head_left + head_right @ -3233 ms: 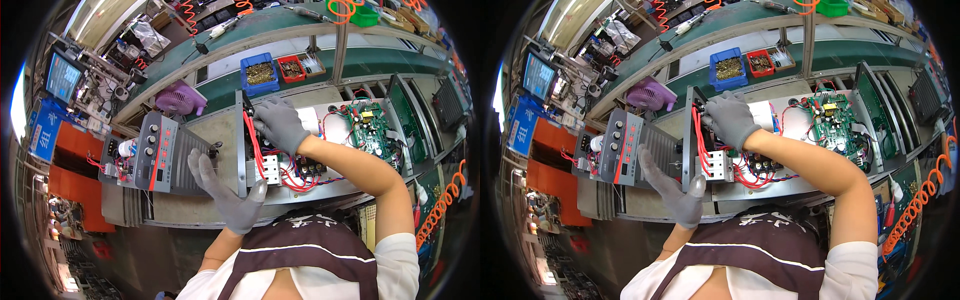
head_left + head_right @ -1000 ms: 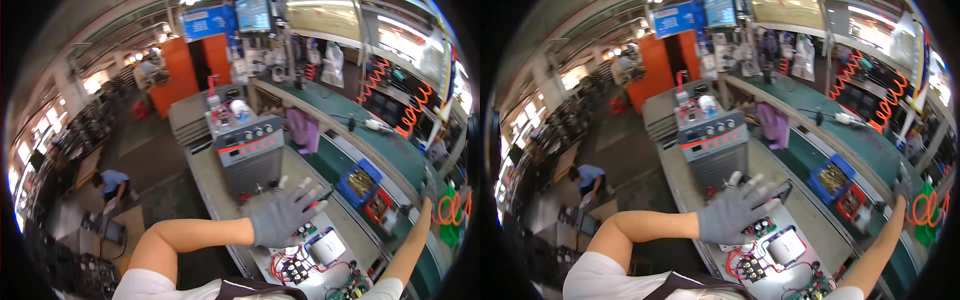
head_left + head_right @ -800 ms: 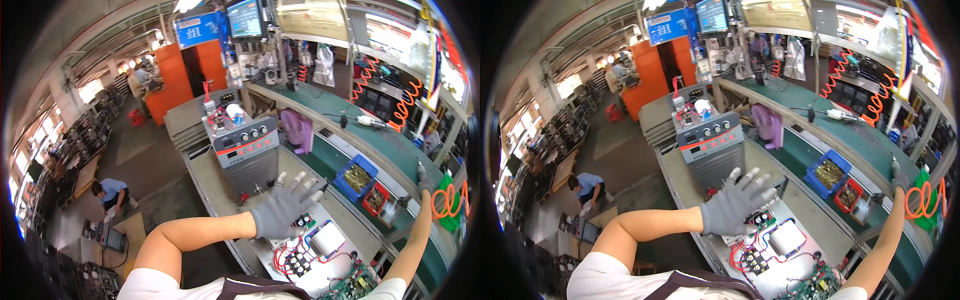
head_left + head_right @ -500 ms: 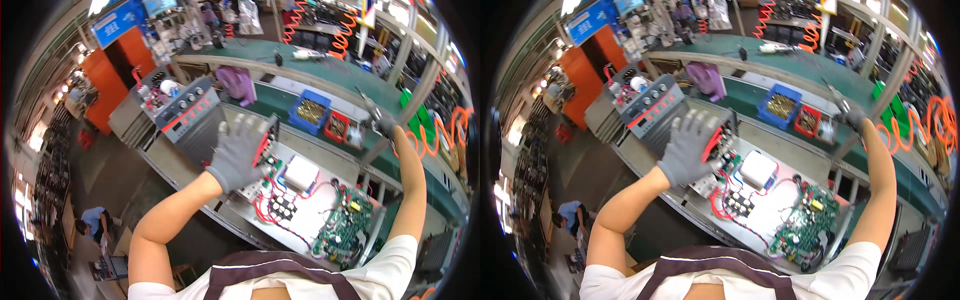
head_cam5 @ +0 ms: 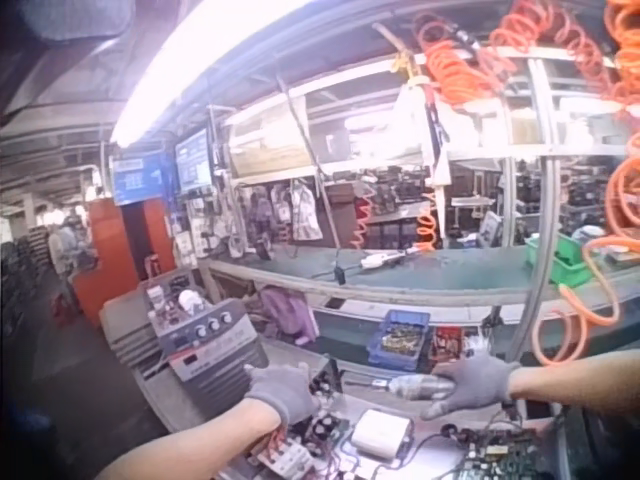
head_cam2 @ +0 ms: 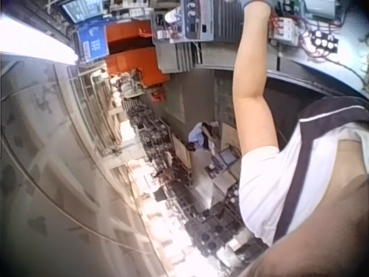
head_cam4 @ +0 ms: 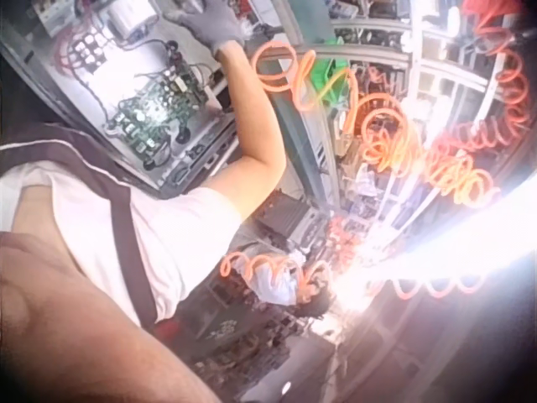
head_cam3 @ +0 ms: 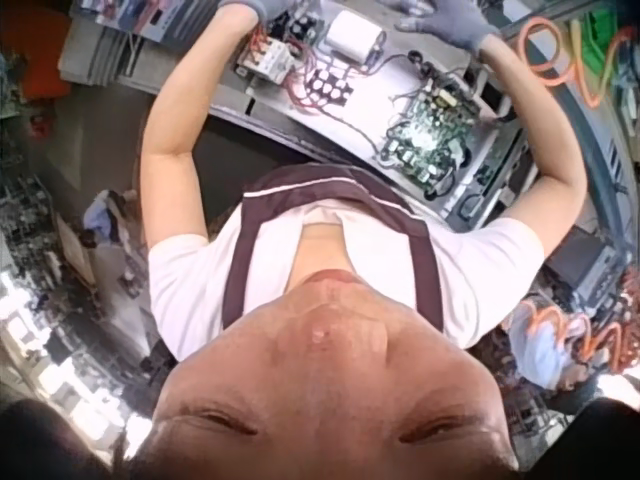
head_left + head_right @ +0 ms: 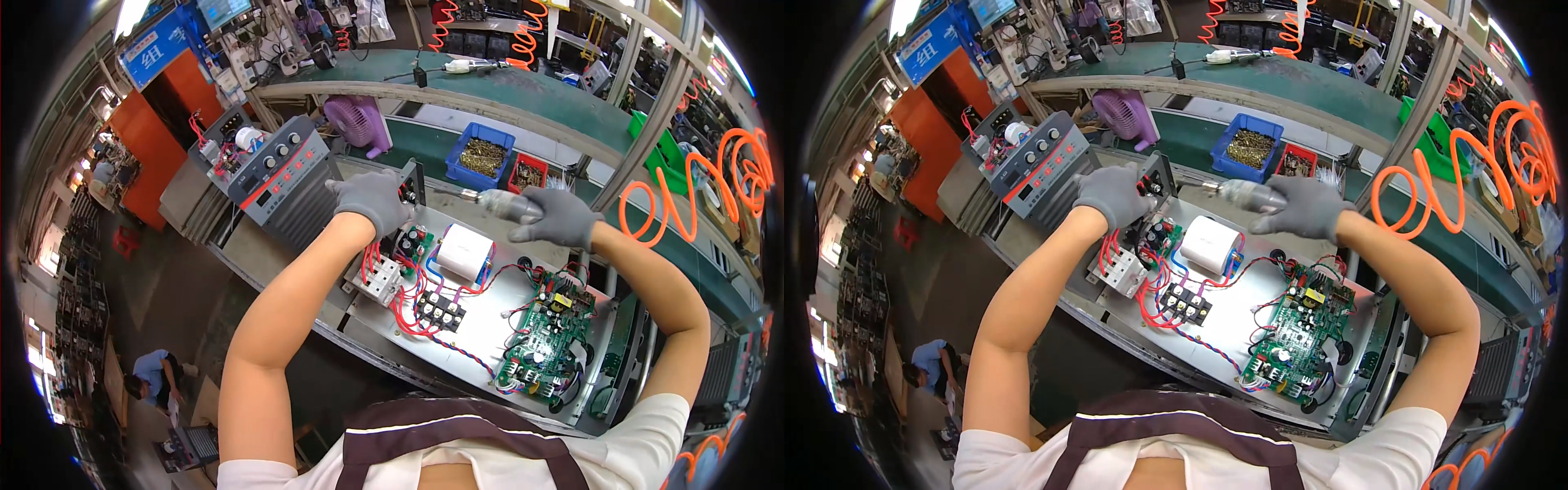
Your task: The person assembles an electronic device on a workbench. They connect red and black wires to terminals, secure components with screws, and apply a red liquid from a bottle to the circuit board and internal parts. The person handles the device casing and circuit board throughout the process.
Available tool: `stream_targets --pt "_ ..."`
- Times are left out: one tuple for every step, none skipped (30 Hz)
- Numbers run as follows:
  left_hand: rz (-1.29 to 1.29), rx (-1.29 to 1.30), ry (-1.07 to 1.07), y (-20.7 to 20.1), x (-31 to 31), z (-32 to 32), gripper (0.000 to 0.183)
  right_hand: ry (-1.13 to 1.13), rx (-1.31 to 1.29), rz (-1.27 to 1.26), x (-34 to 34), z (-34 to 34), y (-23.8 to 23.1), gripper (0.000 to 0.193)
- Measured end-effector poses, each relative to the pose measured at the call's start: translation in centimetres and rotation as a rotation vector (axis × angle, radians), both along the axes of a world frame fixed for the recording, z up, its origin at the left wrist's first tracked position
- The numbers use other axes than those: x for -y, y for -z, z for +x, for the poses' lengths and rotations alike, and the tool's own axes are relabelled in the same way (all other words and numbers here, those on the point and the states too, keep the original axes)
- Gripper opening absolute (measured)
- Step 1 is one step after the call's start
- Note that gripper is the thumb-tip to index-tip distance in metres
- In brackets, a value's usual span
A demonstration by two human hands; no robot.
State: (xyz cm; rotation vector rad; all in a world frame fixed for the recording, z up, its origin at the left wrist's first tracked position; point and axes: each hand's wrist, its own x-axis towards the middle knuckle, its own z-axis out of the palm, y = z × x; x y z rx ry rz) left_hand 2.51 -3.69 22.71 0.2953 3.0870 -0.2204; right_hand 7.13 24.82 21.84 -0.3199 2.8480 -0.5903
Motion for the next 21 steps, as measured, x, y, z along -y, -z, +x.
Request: stream_targets --pt "0.016 0.039 -0.012 0.0 -0.2 -0.5 0.053 0.007 -0.004 0.034 0.9 0.3 0.2 0.074" --pt "0.032 0.079 -0.026 0.1 -0.4 -0.8 0.052 0.012 -0.007 0.067 1.6 0.4 0.3 0.076" --pt "0.042 0.078 -0.019 0.2 -0.4 -0.9 0.052 0.015 -0.011 0.099 2.0 0.4 0.5 0.077" --pt "0.056 0.076 -0.011 0.3 -0.4 -1.0 0.051 0.018 0.025 0.099 2.0 0.0 1.2 0.081" --pt "0.07 0.075 -0.004 0.3 -0.4 -1.1 0.05 0.019 0.009 0.112 2.1 0.1 1.3 0.08" --pt "0.086 0.075 -0.008 0.3 -0.5 -1.2 0.049 0.02 -0.007 0.124 2.5 0.2 1.2 0.079" --pt "0.101 0.077 -0.017 0.4 -0.6 -1.1 0.049 0.016 -0.021 0.136 2.9 0.2 1.2 0.078" --pt "0.116 0.079 -0.026 0.5 -0.6 -1.1 0.048 0.02 -0.034 0.139 3.2 0.1 1.3 0.079" --pt "0.122 0.076 -0.028 0.6 -0.5 -1.1 0.047 0.023 -0.046 0.142 3.5 0.0 1.3 0.08" --pt "0.129 0.073 -0.028 0.7 -0.5 -1.0 0.047 0.029 -0.057 0.147 3.6 -0.1 1.4 0.081" --pt "0.137 0.07 -0.028 0.7 -0.5 -1.0 0.046 0.025 -0.062 0.157 3.6 -0.1 1.4 0.082" --pt "0.152 0.065 -0.02 0.7 -0.5 -1.1 0.046 0.02 -0.067 0.168 3.6 -0.1 1.4 0.082" --pt "0.168 0.064 -0.018 0.7 -0.3 -1.0 0.045 0.011 -0.069 0.179 3.7 0.0 1.4 0.082" --pt "0.185 0.062 -0.015 0.9 -0.2 -1.0 0.045 0.008 -0.089 0.203 3.8 0.1 1.4 0.082" --pt "0.192 0.062 -0.013 1.1 -0.1 -1.1 0.044 0.004 -0.107 0.227 3.9 0.1 1.4 0.082" --pt "0.197 0.057 -0.009 1.1 -0.1 -1.2 0.044 0.003 -0.132 0.248 4.0 0.2 1.4 0.082" --pt "0.202 0.052 -0.004 1.1 0.0 -1.3 0.043 0.004 -0.125 0.243 4.1 0.3 1.3 0.081" --pt "0.2 0.057 -0.009 1.2 0.0 -1.3 0.043 0.004 -0.118 0.239 4.1 0.4 1.2 0.081" --pt "0.197 0.058 -0.011 1.2 -0.1 -1.3 0.042 0.008 -0.115 0.233 4.2 0.5 1.2 0.08" --pt "0.195 0.06 -0.013 1.1 -0.1 -1.3 0.042 0.012 -0.104 0.232 4.3 0.5 1.2 0.079" --pt "0.194 0.059 -0.012 1.2 -0.1 -1.4 0.042 0.015 -0.094 0.231 4.5 0.4 1.2 0.078"
